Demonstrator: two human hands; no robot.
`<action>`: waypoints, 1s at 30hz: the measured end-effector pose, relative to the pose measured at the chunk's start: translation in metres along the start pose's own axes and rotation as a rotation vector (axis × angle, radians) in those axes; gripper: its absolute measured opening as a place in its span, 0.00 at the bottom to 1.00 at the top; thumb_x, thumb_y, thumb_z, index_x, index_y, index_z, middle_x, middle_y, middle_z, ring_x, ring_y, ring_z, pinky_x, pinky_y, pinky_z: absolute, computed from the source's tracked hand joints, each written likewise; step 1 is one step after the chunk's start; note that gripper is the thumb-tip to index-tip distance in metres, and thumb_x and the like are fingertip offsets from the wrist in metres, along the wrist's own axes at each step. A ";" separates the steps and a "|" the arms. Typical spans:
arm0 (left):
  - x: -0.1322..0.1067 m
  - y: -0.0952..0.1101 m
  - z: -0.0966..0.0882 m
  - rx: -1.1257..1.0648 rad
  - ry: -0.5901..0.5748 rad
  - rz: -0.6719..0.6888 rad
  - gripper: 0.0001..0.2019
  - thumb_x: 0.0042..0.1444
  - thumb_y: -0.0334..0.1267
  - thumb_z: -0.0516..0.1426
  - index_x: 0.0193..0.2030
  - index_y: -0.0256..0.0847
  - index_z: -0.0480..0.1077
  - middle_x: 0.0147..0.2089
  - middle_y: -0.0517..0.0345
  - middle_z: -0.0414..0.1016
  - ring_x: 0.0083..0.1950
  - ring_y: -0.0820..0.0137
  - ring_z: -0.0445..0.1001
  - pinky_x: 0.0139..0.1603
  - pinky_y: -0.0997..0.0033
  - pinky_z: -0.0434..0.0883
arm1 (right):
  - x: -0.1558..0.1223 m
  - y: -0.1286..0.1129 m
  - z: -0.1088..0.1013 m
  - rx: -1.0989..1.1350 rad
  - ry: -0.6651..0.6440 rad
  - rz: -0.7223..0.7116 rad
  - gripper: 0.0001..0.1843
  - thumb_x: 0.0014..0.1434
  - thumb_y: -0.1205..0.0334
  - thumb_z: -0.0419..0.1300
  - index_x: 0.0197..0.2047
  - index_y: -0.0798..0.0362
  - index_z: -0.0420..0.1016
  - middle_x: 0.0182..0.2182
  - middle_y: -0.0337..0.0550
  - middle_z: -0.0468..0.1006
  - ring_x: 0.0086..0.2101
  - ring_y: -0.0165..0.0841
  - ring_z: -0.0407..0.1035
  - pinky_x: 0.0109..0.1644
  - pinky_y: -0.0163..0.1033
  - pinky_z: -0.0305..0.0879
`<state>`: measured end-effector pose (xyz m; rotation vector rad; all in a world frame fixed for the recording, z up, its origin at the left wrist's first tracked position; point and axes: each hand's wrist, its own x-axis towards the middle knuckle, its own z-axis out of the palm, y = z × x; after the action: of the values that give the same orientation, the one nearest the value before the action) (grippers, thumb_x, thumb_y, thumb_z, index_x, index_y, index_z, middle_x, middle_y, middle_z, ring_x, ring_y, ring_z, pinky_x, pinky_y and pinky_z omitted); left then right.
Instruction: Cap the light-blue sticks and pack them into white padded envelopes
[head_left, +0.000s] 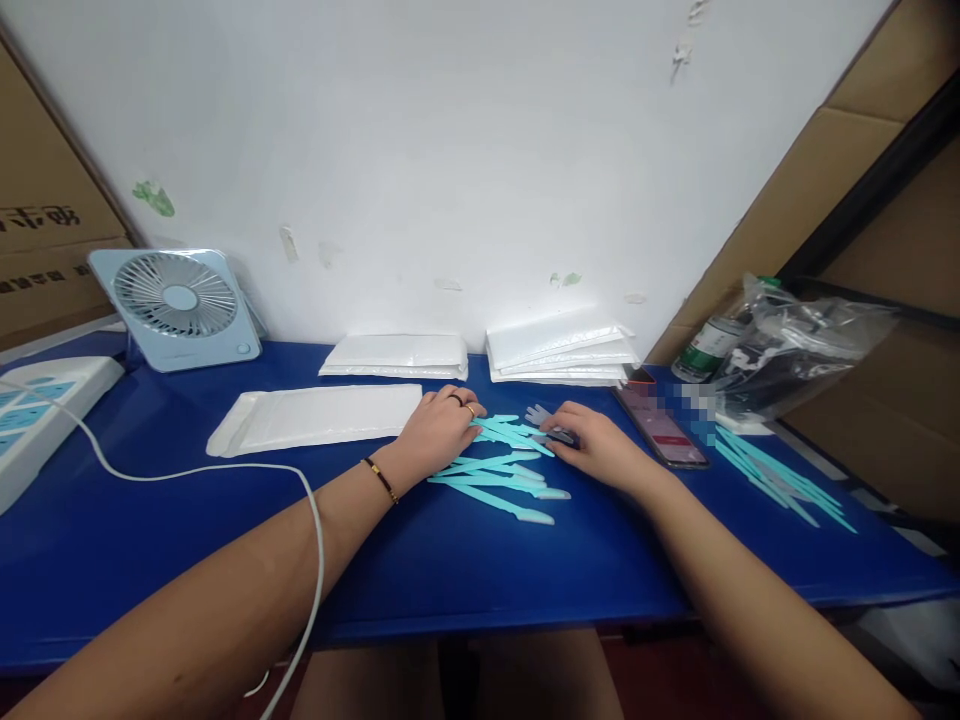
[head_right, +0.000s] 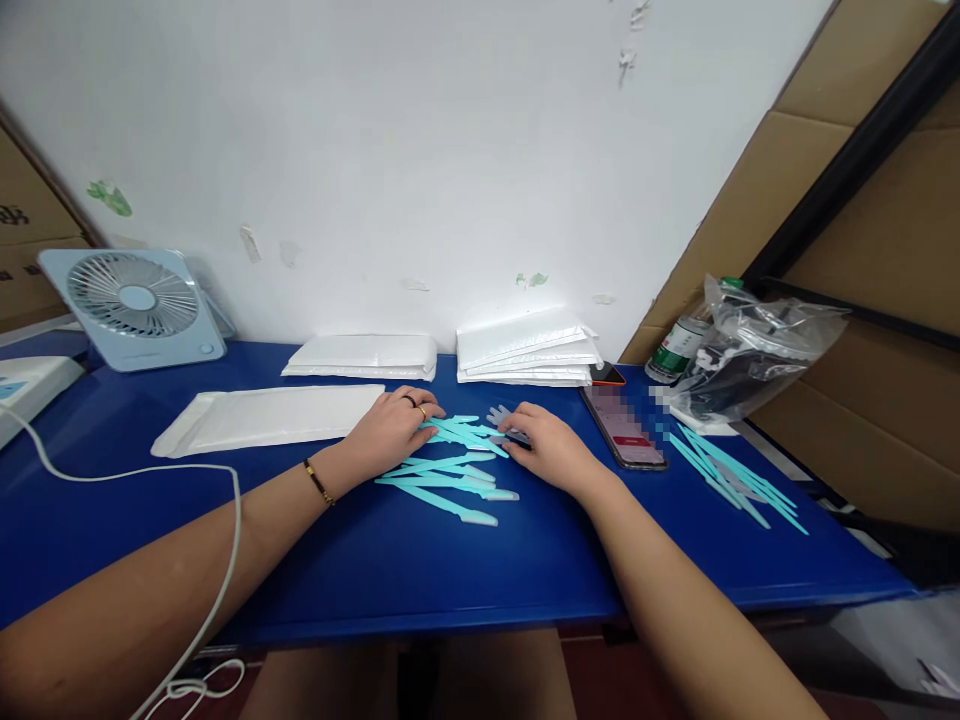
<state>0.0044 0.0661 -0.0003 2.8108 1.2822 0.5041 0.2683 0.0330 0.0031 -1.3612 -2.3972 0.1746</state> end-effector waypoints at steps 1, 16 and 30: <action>0.001 -0.001 0.000 -0.008 -0.012 -0.013 0.11 0.60 0.40 0.51 0.45 0.43 0.71 0.51 0.55 0.70 0.53 0.62 0.63 0.48 0.64 0.60 | 0.001 0.000 0.002 -0.023 -0.004 -0.016 0.09 0.57 0.61 0.56 0.42 0.50 0.74 0.38 0.46 0.72 0.36 0.34 0.68 0.37 0.37 0.63; -0.011 -0.019 -0.029 -0.240 -0.010 -0.118 0.07 0.55 0.41 0.53 0.32 0.43 0.71 0.35 0.62 0.76 0.40 0.67 0.72 0.40 0.70 0.62 | 0.008 -0.014 0.012 -0.310 -0.008 -0.136 0.10 0.61 0.62 0.51 0.39 0.51 0.73 0.36 0.46 0.75 0.37 0.35 0.68 0.39 0.37 0.57; -0.014 -0.028 -0.038 -0.306 0.025 -0.203 0.11 0.54 0.46 0.52 0.33 0.42 0.70 0.37 0.60 0.76 0.39 0.66 0.72 0.38 0.70 0.65 | 0.001 -0.021 0.004 0.300 0.111 0.118 0.08 0.57 0.58 0.53 0.34 0.51 0.71 0.25 0.37 0.70 0.24 0.27 0.62 0.26 0.32 0.56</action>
<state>-0.0363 0.0697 0.0276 2.4045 1.3449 0.6625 0.2495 0.0231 0.0055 -1.3320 -2.1000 0.4580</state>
